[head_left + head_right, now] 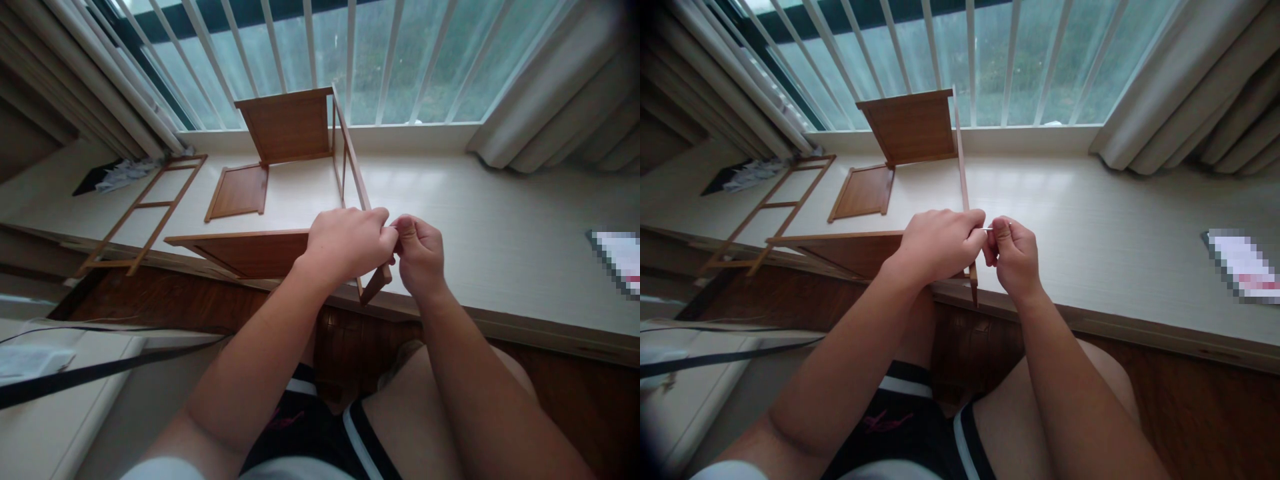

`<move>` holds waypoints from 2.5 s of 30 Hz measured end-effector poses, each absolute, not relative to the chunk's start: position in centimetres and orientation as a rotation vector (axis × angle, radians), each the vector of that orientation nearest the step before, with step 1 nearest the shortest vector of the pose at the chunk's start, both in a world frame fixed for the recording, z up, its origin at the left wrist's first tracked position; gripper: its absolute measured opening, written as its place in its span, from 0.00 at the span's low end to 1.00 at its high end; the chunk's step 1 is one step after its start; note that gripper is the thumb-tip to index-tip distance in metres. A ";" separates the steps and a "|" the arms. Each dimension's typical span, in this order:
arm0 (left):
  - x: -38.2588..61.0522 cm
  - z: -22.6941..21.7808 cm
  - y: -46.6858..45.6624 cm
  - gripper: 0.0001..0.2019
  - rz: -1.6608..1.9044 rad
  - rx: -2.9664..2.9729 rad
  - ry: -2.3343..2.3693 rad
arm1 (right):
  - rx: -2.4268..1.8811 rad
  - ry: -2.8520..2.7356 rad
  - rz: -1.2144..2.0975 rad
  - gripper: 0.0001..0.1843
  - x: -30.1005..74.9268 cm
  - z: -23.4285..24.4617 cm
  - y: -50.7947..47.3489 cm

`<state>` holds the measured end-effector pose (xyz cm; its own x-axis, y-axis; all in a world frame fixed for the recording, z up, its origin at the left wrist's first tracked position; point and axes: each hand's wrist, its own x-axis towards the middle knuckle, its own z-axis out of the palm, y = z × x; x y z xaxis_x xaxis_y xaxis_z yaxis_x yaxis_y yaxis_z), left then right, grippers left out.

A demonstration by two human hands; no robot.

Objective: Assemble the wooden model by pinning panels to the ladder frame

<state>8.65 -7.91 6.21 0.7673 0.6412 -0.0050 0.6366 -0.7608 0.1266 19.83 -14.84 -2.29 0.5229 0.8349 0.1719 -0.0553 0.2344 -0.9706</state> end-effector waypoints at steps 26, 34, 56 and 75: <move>8.7 6.1 -7.9 0.24 0.090 2.856 1.017 | -1.169 -0.907 0.670 0.24 20.1 -2.2 -15.2; 8.7 6.1 -8.0 0.22 0.080 2.848 1.025 | -1.170 -1.090 0.560 0.22 21.2 -2.7 -15.2; 8.7 5.9 -7.7 0.22 0.091 2.884 1.015 | -0.953 -1.038 0.777 0.26 21.1 -2.9 -15.3; 8.7 5.9 -7.8 0.23 0.079 2.859 1.060 | -1.039 -0.818 0.783 0.28 20.3 -2.4 -14.8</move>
